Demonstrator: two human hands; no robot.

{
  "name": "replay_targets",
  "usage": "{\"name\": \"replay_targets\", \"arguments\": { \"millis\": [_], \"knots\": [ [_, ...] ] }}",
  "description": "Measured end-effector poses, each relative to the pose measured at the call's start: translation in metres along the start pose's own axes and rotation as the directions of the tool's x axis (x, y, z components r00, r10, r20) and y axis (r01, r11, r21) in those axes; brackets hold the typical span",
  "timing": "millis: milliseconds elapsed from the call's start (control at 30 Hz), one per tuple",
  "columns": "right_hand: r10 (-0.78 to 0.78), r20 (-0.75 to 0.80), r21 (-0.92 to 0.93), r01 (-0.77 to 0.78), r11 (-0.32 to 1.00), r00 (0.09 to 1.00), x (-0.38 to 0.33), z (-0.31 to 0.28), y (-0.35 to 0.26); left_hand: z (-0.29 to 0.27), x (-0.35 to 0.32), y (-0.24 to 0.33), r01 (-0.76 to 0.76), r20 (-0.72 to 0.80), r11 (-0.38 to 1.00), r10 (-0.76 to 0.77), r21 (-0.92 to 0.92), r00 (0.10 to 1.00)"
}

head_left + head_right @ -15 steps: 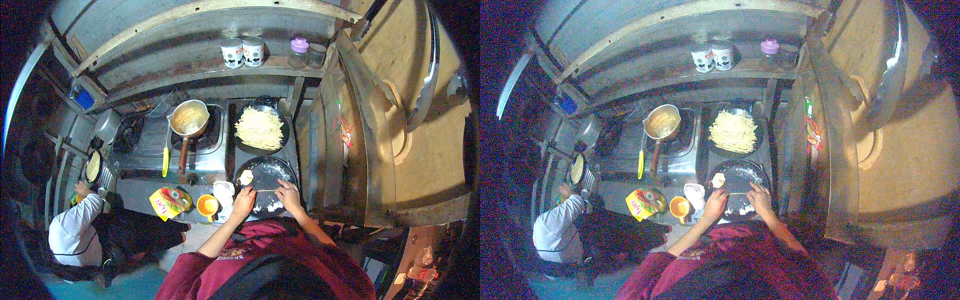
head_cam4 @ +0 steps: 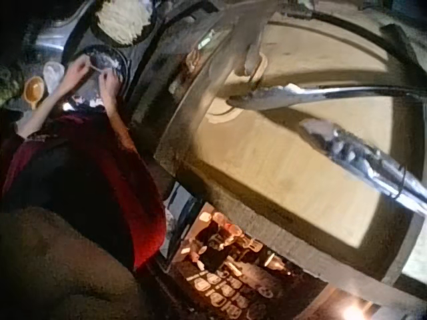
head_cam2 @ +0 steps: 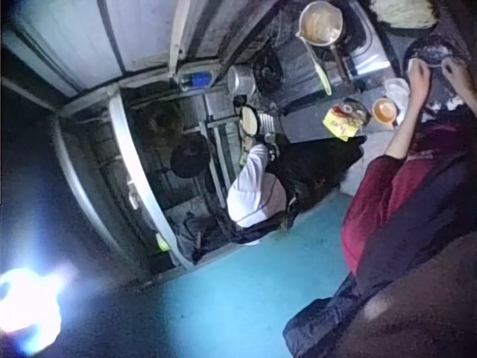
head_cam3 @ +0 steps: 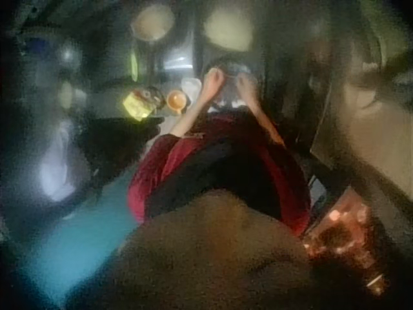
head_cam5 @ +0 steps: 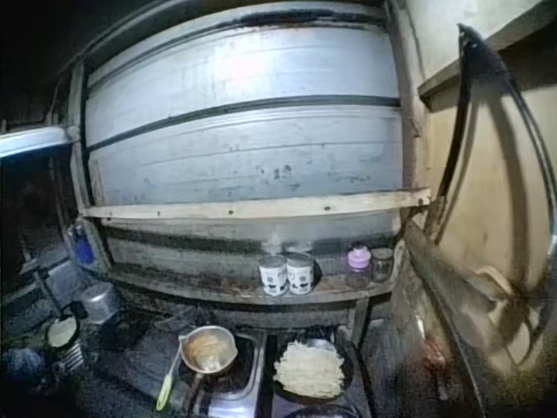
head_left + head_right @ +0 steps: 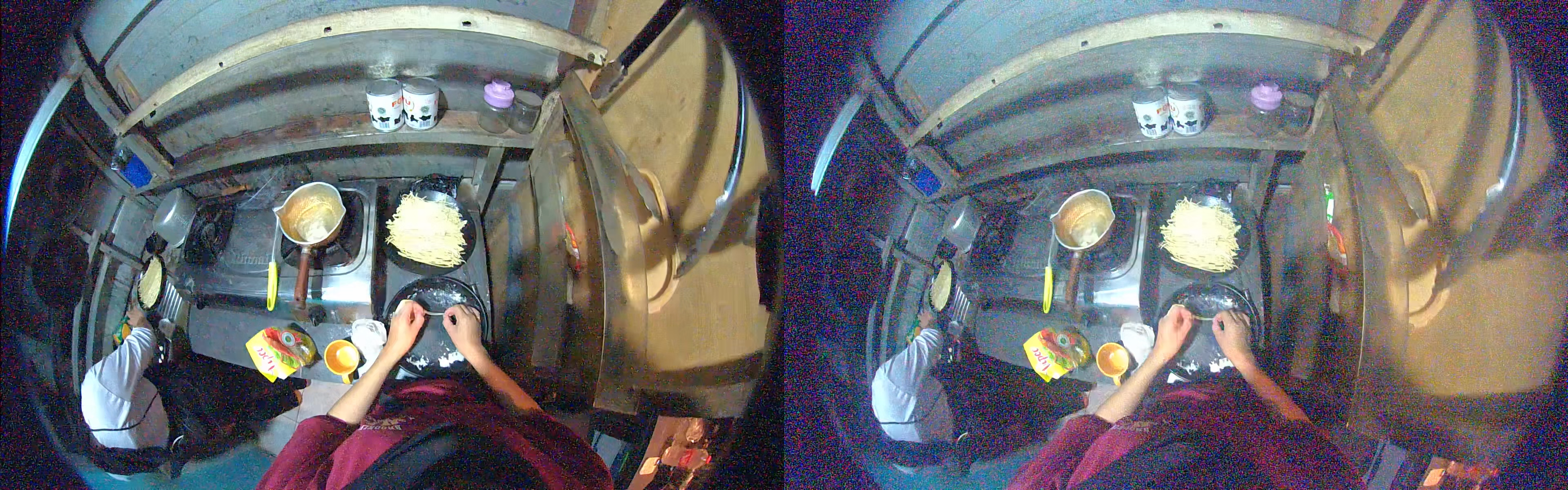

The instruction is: The person repeatedly flattens small pieces of dough on a floured black tray using their hands. They press and shape the dough into thin, round discs. A stack of prepared dough is visible nearby, and a pot sits on the stove.

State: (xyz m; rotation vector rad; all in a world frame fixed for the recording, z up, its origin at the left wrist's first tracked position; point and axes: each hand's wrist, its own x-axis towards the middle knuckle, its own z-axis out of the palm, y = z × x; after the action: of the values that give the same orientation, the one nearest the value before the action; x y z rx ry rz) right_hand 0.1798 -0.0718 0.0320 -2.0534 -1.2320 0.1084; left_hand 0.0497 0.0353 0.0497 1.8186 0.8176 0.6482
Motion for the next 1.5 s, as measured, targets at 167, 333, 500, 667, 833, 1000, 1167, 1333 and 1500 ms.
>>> {"name": "replay_targets", "arguments": {
  "millis": [167,333,500,667,833,1000,1167,1333,1500],
  "knots": [
    [-0.027,-0.124,-0.128,0.011,0.992,0.992,0.061,0.017,-0.01,-0.004,0.079,-0.001,-0.076,-0.191,0.995,0.086,0.06,0.978],
    [0.058,-0.175,-0.183,-0.09,0.979,0.983,0.134,0.031,0.011,-0.007,0.15,-0.014,-0.159,-0.208,0.971,0.196,0.179,0.958],
    [0.023,-0.157,-0.271,-0.066,0.96,0.987,0.124,0.035,0.002,-0.004,0.136,-0.055,-0.024,-0.228,0.967,0.084,0.253,0.97],
    [0.043,0.153,0.305,-0.088,0.948,0.987,0.068,0.04,-0.02,-0.001,0.067,-0.029,0.008,-0.195,0.989,0.021,0.146,0.98],
    [-0.226,0.292,0.309,0.132,0.942,0.929,0.042,0.049,-0.035,-0.005,0.012,-0.024,0.024,-0.202,0.991,0.003,0.134,0.979],
    [-0.269,0.312,0.337,0.159,0.928,0.911,0.035,0.047,-0.046,-0.007,-0.016,-0.04,0.023,-0.144,0.988,-0.002,0.15,0.99],
    [-0.183,0.45,0.234,0.082,0.969,0.874,0.034,0.046,-0.04,-0.005,-0.021,-0.035,-0.086,-0.013,0.957,0.094,0.277,0.996],
    [-0.108,0.526,0.078,0.079,0.994,0.844,0.038,0.031,-0.055,0.003,-0.018,-0.024,-0.067,-0.039,0.853,0.102,0.517,0.994],
    [-0.024,0.678,0.015,0.019,1.0,0.735,0.034,0.003,-0.061,0.004,-0.019,-0.039,-0.122,-0.035,0.842,0.165,0.526,0.986]
  ]
}}
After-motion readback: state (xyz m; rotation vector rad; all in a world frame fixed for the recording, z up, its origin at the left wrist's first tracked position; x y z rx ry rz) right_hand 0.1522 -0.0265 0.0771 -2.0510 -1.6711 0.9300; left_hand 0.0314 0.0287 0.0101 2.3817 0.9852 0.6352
